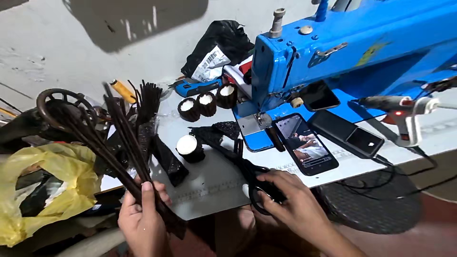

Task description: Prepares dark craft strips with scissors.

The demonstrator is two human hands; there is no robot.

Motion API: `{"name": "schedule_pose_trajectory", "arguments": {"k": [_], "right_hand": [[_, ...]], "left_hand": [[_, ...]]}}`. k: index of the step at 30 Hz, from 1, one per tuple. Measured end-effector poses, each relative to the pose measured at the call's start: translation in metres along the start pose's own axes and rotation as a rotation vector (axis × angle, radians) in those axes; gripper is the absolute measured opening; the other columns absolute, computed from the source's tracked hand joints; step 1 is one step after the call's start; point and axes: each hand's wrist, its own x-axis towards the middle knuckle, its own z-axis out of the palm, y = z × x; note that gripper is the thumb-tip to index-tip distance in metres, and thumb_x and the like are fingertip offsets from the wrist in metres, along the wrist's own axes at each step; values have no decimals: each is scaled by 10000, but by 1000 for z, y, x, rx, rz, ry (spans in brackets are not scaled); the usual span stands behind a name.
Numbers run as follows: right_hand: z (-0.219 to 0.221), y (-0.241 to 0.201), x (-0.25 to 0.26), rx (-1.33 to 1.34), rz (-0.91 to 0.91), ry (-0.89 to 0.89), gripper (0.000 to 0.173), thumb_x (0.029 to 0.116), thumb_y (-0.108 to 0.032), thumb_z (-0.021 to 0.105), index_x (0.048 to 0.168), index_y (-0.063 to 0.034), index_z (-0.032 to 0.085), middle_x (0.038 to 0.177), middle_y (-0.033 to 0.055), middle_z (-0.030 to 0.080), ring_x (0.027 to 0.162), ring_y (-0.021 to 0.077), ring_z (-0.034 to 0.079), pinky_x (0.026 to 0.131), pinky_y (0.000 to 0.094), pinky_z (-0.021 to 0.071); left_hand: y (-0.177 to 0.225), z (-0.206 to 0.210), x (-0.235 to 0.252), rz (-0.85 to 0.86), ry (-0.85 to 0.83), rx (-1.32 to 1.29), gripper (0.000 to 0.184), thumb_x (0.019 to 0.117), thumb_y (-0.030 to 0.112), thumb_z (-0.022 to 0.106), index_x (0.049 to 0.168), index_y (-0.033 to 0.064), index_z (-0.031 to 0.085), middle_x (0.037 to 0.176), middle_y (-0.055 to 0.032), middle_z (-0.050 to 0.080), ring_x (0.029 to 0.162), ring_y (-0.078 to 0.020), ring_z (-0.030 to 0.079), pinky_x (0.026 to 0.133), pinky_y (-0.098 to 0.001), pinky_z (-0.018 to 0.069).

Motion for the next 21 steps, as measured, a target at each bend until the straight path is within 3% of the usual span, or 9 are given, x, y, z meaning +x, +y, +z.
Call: {"name": "schedule_pose_trajectory", "arguments": {"k": [3,6,12,16,18,19,21], "right_hand": [[14,-3,-1,-68,-44,16,274,915,-304,624,1067,-114,749,995,66,731,921,229,687,791,399,533],[23,1,1,-127,-87,52,259,912,-286,611,1037,-107,752,982,76,728,889,243,684,748,396,522],[28,14,8,-241,-100,99,234,934,-271,601,967,-109,766,992,88,731,858,282,667,715,424,500],[21,13,15,-184,-89,26,304,981,-355,610,1016,-104,779,1114,111,732,945,325,674,773,486,520],[13,3,22,-6,-69,11,321,993,-377,610,1027,-112,786,1175,93,724,1006,242,660,839,404,520],[9,-3,27,129,-57,-3,298,994,-358,617,1031,-113,785,1169,63,723,1010,149,648,857,300,517],[2,-18,41,437,-22,-76,266,1007,-294,619,1059,-76,764,1089,9,711,889,-26,604,764,125,495]], "left_hand": [[-12,5,6,-115,71,-15,146,1081,74,393,1065,44,535,743,65,650,583,-36,644,558,-197,585],[-25,9,15,-202,48,5,173,1086,80,392,1052,32,554,776,38,673,630,-50,670,613,-217,600],[-19,13,18,-215,28,-103,189,1085,66,402,1184,-14,541,968,-56,759,824,-123,747,728,-260,618],[-6,19,1,-195,-90,-379,182,1061,25,388,1162,31,538,1012,-67,754,870,-149,748,740,-282,631],[3,27,-12,-249,-188,-441,210,1071,62,375,1129,48,577,995,-64,765,874,-156,753,736,-295,634],[7,32,-20,-290,-249,-447,222,1074,79,373,1131,45,585,979,-57,763,859,-151,751,724,-290,634],[12,43,-35,-372,-382,-465,209,1062,87,398,1126,40,592,952,-54,765,829,-148,749,711,-290,630]]}}
